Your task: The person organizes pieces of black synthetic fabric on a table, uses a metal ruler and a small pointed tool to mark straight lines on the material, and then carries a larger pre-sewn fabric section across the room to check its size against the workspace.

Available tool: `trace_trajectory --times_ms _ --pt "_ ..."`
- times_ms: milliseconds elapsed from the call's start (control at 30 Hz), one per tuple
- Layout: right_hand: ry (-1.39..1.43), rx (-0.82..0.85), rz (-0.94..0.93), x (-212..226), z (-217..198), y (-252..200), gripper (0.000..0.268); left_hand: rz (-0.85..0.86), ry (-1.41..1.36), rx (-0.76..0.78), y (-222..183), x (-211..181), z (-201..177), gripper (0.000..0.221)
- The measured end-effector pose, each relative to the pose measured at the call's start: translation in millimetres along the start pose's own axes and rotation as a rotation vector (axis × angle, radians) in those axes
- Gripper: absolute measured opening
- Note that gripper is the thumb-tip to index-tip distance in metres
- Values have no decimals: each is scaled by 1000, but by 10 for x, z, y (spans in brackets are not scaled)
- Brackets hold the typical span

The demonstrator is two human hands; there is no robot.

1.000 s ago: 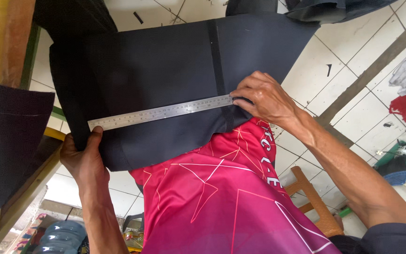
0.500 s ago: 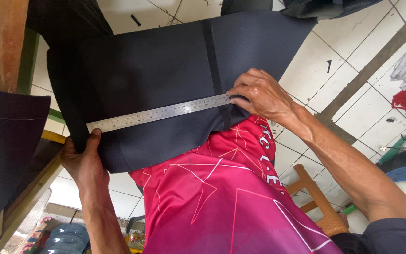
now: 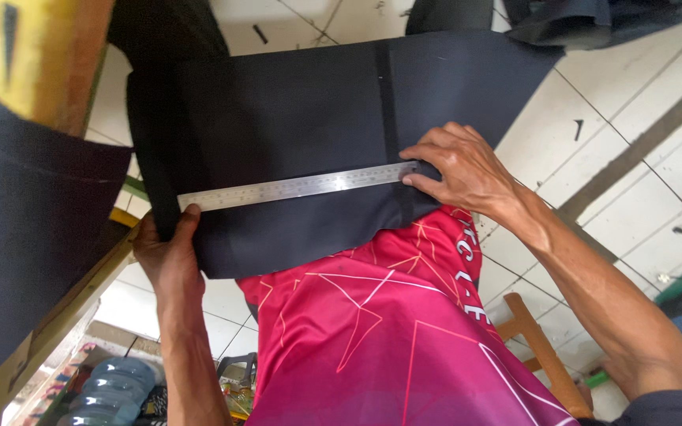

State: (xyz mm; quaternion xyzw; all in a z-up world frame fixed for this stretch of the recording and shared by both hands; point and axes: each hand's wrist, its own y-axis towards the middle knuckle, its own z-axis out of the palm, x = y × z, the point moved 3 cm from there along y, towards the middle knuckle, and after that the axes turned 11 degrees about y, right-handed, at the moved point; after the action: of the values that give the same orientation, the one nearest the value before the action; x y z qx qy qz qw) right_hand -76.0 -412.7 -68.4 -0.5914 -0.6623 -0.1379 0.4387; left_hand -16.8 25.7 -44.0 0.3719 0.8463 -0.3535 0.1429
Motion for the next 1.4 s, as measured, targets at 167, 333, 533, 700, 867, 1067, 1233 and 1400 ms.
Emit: trace_trajectory --times_ms 167,333,533,700,867,1067,1233,1400 --pt "-15 65 65 41 -27 50 26 -28 -37 30 -90 -165 46 21" --pt "339 139 250 -10 -155 53 20 -22 -44 136 -95 -100 -5 19" --pt "466 175 678 -314 -653 -184 31 -60 -44 316 -115 -108 -87 36" --pt "828 -222 714 -863 -942 -730 26 214 98 445 -497 -913 -258 21" --pt "1191 -673 417 -1555 -924 -939 14 1003 75 501 -1028 -1849 -336 19" --pt "1136 -854 300 -1201 -1164 -736 7 1255 -133 513 -1134 -2838 -986 22" --pt "1133 -892 107 -852 -1423 -625 10 1201 83 384 -904 -3189 -1820 21" --pt "1112 -855 -18 -342 -1605 -352 12 1047 68 30 166 -2785 -2650 67"
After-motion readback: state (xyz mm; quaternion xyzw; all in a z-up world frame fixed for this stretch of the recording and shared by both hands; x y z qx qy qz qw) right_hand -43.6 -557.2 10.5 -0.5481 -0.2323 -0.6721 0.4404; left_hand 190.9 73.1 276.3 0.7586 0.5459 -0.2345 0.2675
